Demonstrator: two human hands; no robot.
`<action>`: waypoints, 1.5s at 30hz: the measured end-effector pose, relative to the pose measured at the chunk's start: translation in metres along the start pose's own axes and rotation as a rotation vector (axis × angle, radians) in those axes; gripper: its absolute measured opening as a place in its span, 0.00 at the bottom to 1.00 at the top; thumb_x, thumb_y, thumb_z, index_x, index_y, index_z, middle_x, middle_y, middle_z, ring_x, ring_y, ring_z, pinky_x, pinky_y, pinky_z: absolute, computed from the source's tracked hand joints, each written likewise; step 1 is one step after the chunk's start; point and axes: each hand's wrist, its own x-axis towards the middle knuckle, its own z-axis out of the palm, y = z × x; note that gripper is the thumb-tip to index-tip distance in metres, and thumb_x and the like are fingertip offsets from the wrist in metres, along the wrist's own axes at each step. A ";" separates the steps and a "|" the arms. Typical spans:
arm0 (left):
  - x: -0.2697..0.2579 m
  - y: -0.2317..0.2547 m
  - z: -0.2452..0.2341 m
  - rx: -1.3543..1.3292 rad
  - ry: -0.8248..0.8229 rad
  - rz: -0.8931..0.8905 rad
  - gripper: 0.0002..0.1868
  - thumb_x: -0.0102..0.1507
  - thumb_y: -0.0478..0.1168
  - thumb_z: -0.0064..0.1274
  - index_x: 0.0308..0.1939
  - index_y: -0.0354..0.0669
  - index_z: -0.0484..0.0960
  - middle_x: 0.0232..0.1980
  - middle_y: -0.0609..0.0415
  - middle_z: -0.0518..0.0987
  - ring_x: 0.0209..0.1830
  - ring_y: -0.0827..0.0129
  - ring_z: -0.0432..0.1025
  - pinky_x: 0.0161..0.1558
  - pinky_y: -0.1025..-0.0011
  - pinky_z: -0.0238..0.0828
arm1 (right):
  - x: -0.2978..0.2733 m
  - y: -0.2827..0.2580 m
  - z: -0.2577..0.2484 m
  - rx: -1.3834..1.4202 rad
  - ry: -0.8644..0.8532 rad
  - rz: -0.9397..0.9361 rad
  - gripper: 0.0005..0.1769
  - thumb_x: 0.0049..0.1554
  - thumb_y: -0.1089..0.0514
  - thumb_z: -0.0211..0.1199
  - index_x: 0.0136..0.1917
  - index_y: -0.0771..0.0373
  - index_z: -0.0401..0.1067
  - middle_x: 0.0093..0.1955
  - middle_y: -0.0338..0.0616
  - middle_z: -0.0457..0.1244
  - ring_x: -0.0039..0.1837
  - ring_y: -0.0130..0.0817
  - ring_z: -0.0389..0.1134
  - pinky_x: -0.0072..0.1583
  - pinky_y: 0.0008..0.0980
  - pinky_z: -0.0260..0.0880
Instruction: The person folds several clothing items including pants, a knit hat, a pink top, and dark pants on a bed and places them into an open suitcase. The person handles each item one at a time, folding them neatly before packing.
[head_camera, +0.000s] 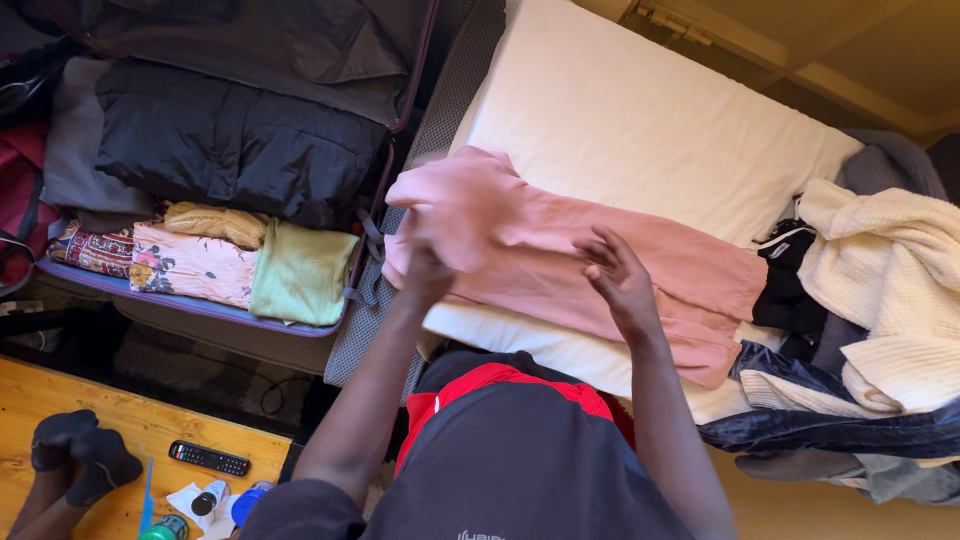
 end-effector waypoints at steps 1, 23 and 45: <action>0.005 0.011 0.013 0.155 -0.196 0.086 0.15 0.60 0.23 0.53 0.47 0.44 0.76 0.57 0.54 0.82 0.62 0.62 0.74 0.67 0.67 0.69 | 0.004 -0.006 0.005 0.103 -0.107 -0.016 0.36 0.57 0.59 0.64 0.76 0.59 0.57 0.67 0.47 0.64 0.67 0.34 0.67 0.66 0.33 0.68; -0.013 -0.223 -0.091 -0.055 0.458 -1.086 0.19 0.65 0.41 0.67 0.50 0.32 0.76 0.44 0.44 0.78 0.37 0.59 0.69 0.33 0.59 0.63 | -0.059 -0.001 -0.034 0.544 -0.367 -0.023 0.18 0.61 0.48 0.65 0.56 0.65 0.76 0.85 0.61 0.47 0.85 0.57 0.50 0.79 0.53 0.54; 0.032 -0.132 -0.105 -0.133 0.738 -0.708 0.25 0.56 0.26 0.57 0.56 0.42 0.72 0.44 0.49 0.81 0.35 0.69 0.77 0.27 0.68 0.80 | -0.066 0.021 -0.026 -0.617 -0.237 -0.118 0.12 0.47 0.67 0.68 0.47 0.64 0.72 0.51 0.46 0.63 0.53 0.35 0.63 0.50 0.32 0.66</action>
